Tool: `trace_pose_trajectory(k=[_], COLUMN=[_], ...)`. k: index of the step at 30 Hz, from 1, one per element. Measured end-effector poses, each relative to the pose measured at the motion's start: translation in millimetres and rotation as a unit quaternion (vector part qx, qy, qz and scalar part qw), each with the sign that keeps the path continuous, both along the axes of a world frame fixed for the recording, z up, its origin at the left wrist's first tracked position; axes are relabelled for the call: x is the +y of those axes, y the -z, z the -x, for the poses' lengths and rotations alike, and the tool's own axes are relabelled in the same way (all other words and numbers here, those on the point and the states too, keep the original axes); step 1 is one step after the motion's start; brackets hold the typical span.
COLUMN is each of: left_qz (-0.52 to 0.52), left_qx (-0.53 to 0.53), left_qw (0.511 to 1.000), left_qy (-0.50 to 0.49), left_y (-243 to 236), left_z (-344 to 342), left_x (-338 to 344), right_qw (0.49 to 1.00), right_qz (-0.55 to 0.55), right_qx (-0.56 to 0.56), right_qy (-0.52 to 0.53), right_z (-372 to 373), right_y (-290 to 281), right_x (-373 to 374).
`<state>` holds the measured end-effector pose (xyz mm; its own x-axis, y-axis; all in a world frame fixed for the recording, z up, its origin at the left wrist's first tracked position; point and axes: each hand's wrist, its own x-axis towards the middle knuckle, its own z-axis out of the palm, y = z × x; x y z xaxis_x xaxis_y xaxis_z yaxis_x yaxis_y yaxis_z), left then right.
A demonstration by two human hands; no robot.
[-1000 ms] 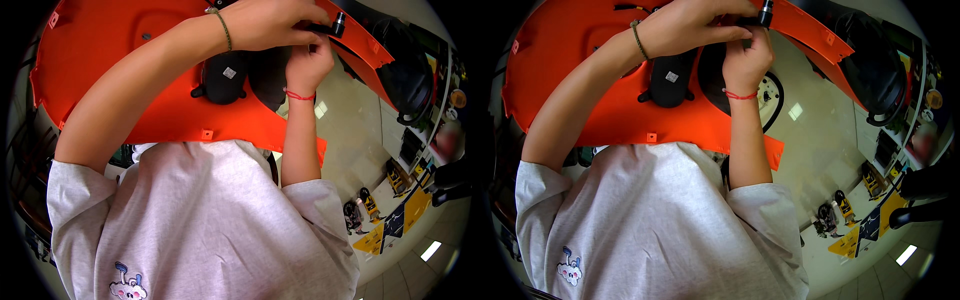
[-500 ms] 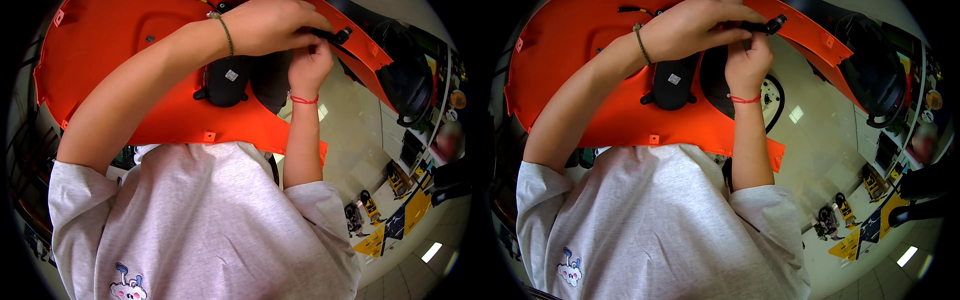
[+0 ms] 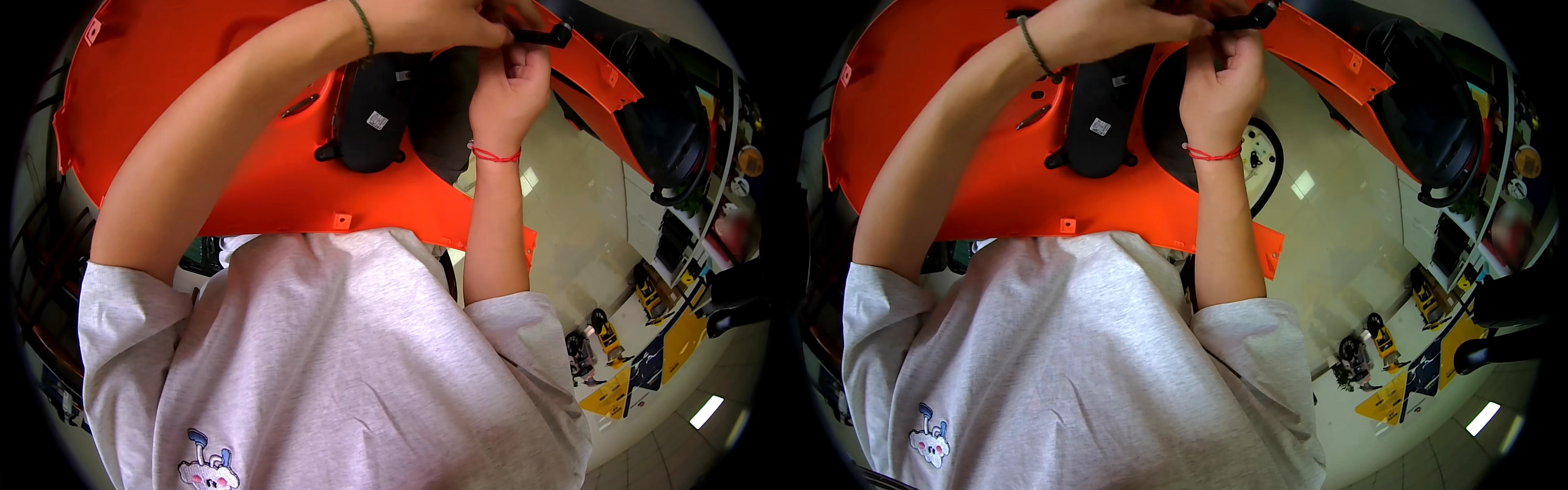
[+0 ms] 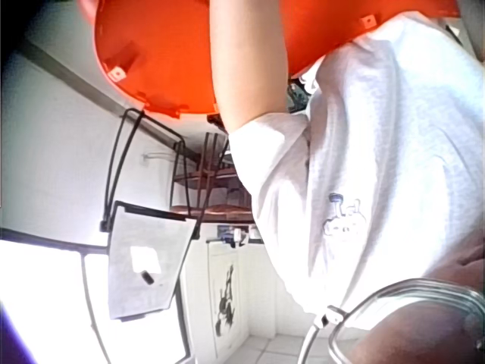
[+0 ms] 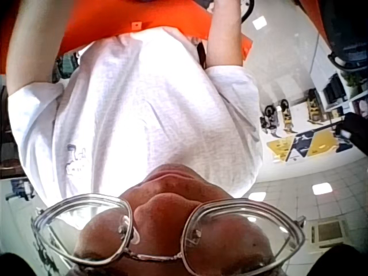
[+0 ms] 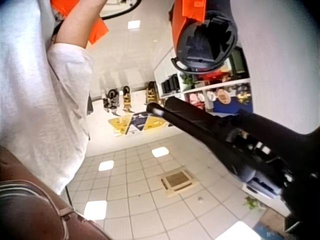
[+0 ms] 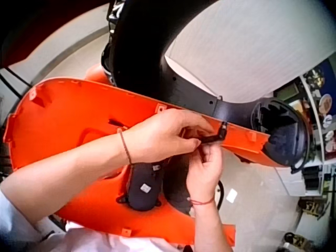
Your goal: The person removes screws from a plastic motorcycle housing using a screwdriver, detaches a headlight assembly, and removes additional screws from the headlight unit while sitting on the floor.
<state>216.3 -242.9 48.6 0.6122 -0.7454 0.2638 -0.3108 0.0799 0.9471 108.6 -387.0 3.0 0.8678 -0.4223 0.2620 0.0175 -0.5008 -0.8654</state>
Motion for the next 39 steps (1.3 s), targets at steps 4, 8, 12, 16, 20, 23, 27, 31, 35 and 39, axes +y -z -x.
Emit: trace_pose_trajectory(k=[4, 8, 12, 16, 20, 23, 27, 31, 35, 39], left_qz=[-0.093, -0.15, -0.213, -0.29, -0.354, -0.401, -0.428, -0.488, -0.484, -0.433], left_qx=[0.064, -0.027, -0.017, -0.231, -0.234, -0.281, -0.31, -0.338, -0.335, -0.311], left_qw=[0.992, 0.988, 0.977, 0.923, 0.904, 0.87, 0.842, 0.803, 0.807, 0.844], left_qy=[-0.065, -0.038, 0.002, -0.1, -0.057, -0.055, -0.108, -0.047, -0.044, -0.062], left_y=[-29.3, -51.3, -46.0, -7.2, 14.0, 18.9, 37.5, 42.1, 44.5, 45.5], left_z=[-6.0, 9.0, 8.8, 21.9, 24.8, 28.8, 29.1, 29.2, 26.0, 21.8], left_x=[21.9, 35.6, 37.3, 16.2, -5.3, -19.0, -37.9, -48.0, -46.1, -36.1], right_qw=[0.987, 0.991, 0.999, 0.997, 0.987, 0.989, 0.996, 0.996, 1.0, 0.996], right_qz=[-0.149, 0.1, 0.036, -0.069, -0.155, -0.147, -0.066, -0.084, 0.002, 0.065], right_qx=[-0.038, -0.087, 0.029, 0.013, -0.001, 0.015, 0.061, 0.02, 0.019, 0.034], right_qy=[-0.044, 0.0, 0.012, -0.018, -0.034, -0.006, 0.013, 0.005, 0.02, 0.051], right_z=[-7.2, -7.0, 2.9, 1.9, 7.6, 9.1, 9.7, 11.7, 16.1, 16.7], right_y=[-10.9, -0.2, -13.6, -22.0, -16.2, -10.4, -10.4, -8.4, -12.7, -35.2], right_x=[12.6, 8.8, 6.2, 10.0, 13.9, 7.8, 2.6, 1.1, -1.1, 1.4])
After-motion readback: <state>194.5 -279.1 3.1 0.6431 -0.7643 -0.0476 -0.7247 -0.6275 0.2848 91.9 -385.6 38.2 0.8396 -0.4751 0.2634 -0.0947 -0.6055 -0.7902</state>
